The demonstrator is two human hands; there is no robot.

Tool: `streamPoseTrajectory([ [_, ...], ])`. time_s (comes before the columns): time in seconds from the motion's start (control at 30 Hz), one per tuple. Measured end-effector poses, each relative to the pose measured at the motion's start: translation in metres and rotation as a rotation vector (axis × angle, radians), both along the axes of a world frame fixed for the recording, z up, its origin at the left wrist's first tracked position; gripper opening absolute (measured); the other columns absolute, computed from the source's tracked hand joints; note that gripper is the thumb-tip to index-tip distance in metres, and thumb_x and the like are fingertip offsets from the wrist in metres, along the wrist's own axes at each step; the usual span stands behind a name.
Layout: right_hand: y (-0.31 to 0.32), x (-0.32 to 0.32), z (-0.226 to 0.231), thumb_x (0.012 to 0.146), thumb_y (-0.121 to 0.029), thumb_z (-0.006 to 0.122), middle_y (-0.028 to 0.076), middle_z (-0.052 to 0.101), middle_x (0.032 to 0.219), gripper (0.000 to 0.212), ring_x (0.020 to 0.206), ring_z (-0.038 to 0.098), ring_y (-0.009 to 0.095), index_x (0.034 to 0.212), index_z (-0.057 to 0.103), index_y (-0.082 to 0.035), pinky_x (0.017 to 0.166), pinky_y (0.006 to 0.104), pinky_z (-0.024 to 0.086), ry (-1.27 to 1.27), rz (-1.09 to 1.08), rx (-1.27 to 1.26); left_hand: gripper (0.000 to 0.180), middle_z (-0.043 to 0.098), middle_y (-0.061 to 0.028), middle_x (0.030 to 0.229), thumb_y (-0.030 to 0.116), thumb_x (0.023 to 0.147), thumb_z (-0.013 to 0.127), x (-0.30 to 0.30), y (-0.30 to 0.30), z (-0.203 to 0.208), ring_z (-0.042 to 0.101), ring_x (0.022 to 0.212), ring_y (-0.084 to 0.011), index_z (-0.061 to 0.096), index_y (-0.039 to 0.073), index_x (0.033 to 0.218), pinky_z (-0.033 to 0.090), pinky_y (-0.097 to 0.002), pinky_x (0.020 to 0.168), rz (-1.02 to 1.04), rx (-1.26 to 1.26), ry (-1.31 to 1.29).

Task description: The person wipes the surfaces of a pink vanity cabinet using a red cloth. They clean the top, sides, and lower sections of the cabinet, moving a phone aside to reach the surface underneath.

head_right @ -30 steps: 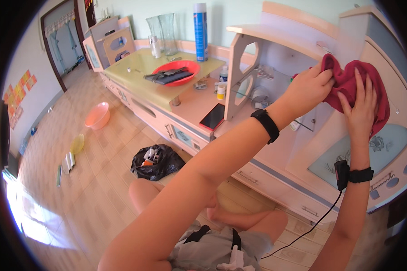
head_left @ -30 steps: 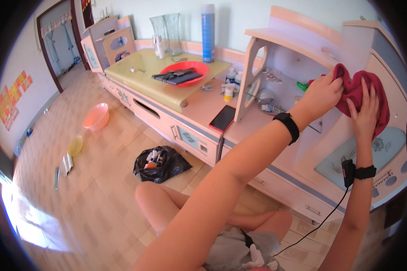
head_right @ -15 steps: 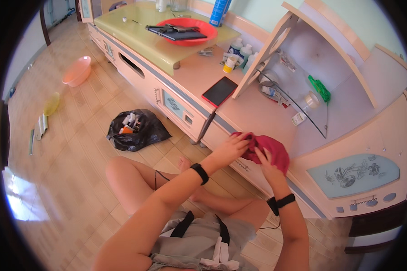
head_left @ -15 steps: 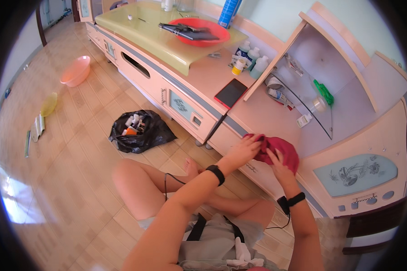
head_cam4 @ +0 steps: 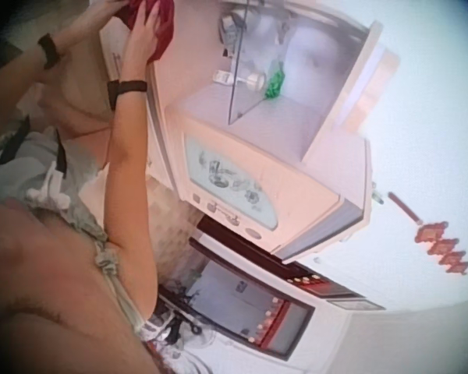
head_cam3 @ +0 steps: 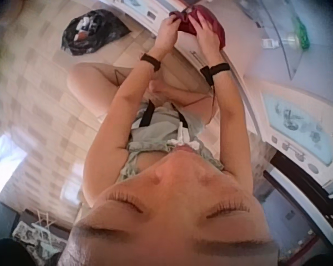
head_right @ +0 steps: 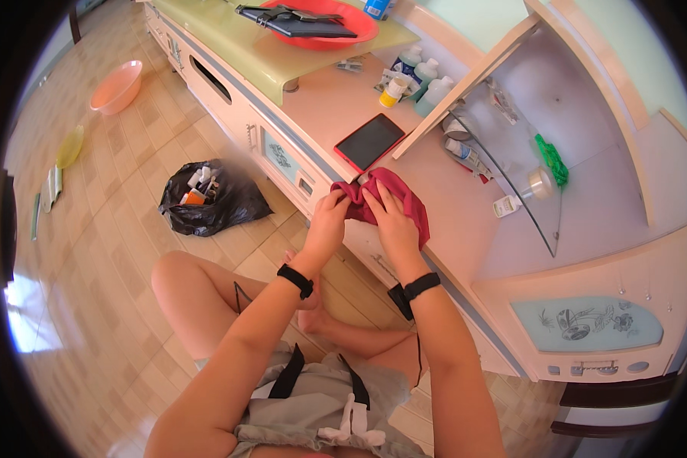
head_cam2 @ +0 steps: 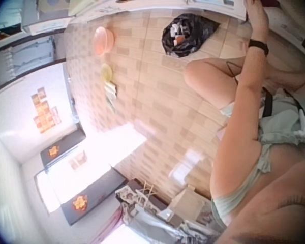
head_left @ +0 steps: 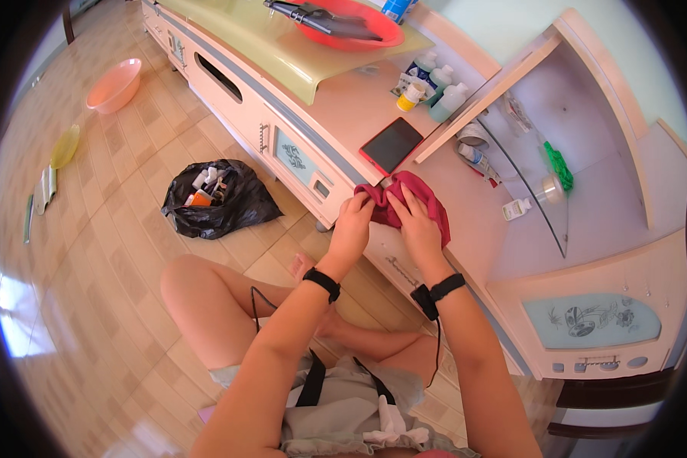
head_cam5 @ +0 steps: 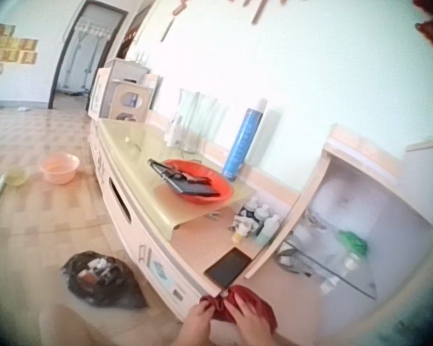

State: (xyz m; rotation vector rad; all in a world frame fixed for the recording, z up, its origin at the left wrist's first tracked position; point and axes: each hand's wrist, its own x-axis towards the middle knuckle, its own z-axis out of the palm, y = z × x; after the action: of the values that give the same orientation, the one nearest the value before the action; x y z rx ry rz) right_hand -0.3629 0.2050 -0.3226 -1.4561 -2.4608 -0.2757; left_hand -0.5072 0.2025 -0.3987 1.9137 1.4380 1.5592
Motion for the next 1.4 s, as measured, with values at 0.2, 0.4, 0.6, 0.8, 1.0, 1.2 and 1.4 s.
streamPoseTrajectory([
  [0.2, 0.005, -0.01, 0.003, 0.079, -0.001, 0.051, 0.006, 0.044, 0.136, 0.049, 0.115, 0.051, 0.023, 0.123, 0.054, -0.022, 0.073, 0.0331, 0.053, 0.047, 0.004, -0.072, 0.029, 0.051, -0.0201, 0.108, -0.006, 0.076, 0.05, 0.018, 0.014, 0.001, 0.05, 0.096, -0.0369, 0.057, -0.004, 0.104, 0.045, -0.0408, 0.081, -0.025, -0.118, -0.164],
  [0.4, -0.025, 0.034, 0.007, 0.081, -0.01, 0.057, 0.015, 0.051, 0.128, 0.057, 0.113, 0.052, 0.03, 0.135, 0.037, -0.01, 0.08, 0.0394, 0.05, 0.245, -0.25, -0.183, 0.033, 0.052, -0.017, 0.111, -0.001, 0.077, 0.052, 0.033, -0.011, 0.029, 0.051, 0.099, -0.0344, 0.056, -0.002, 0.11, 0.045, -0.0392, 0.085, -0.15, 0.158, 0.036],
  [0.6, -0.068, 0.091, 0.011, 0.085, -0.015, 0.054, 0.019, 0.056, 0.118, 0.043, 0.103, 0.057, 0.033, 0.126, 0.047, -0.004, 0.086, 0.0402, 0.047, 0.21, -0.349, -0.053, 0.035, 0.054, -0.0112, 0.105, 0.003, 0.073, 0.053, 0.07, -0.008, 0.067, 0.054, 0.095, -0.0267, 0.057, -0.002, 0.108, 0.047, -0.0346, 0.083, -0.386, 0.257, 0.339],
  [0.8, -0.02, 0.108, 0.015, 0.088, -0.018, 0.051, 0.019, 0.063, 0.1, 0.029, 0.091, 0.06, 0.035, 0.111, 0.057, -0.002, 0.078, 0.0438, 0.049, 0.201, -0.435, -0.062, 0.014, 0.06, -0.0084, 0.087, 0.012, 0.076, 0.053, 0.117, 0.06, 0.064, 0.057, 0.088, -0.023, 0.065, 0.005, 0.081, 0.048, -0.0342, 0.077, -0.135, 0.036, 0.702],
  [1.0, 0.015, 0.117, 0.027, 0.089, -0.019, 0.05, 0.021, 0.063, 0.094, 0.024, 0.087, 0.059, 0.038, 0.102, 0.059, -0.001, 0.076, 0.0444, 0.048, 0.153, -0.569, -0.162, 0.015, 0.059, -0.0072, 0.093, 0.01, 0.079, 0.053, 0.111, 0.082, 0.074, 0.057, 0.09, -0.0242, 0.063, 0.006, 0.089, 0.049, -0.0384, 0.074, -0.048, 0.304, 0.673],
  [1.2, -0.003, 0.126, 0.006, 0.089, -0.026, 0.051, 0.017, 0.061, 0.107, 0.034, 0.097, 0.059, 0.032, 0.113, 0.056, -0.002, 0.08, 0.042, 0.049, 0.219, -0.442, 0.051, 0.033, 0.058, -0.0119, 0.106, 0.008, 0.079, 0.051, 0.088, 0.059, 0.062, 0.056, 0.097, -0.0302, 0.056, 0.001, 0.112, 0.048, -0.038, 0.081, -0.281, 0.115, 0.566],
  [1.4, -0.016, 0.14, -0.011, 0.089, -0.026, 0.053, 0.013, 0.058, 0.113, 0.034, 0.106, 0.055, 0.029, 0.114, 0.055, -0.004, 0.082, 0.0399, 0.049, 0.295, -0.47, 0.189, 0.032, 0.063, -0.0148, 0.102, 0.012, 0.078, 0.057, 0.026, 0.063, 0.11, 0.056, 0.099, -0.0344, 0.058, 0.0, 0.108, 0.044, -0.0411, 0.085, -0.313, 0.013, 0.474],
])
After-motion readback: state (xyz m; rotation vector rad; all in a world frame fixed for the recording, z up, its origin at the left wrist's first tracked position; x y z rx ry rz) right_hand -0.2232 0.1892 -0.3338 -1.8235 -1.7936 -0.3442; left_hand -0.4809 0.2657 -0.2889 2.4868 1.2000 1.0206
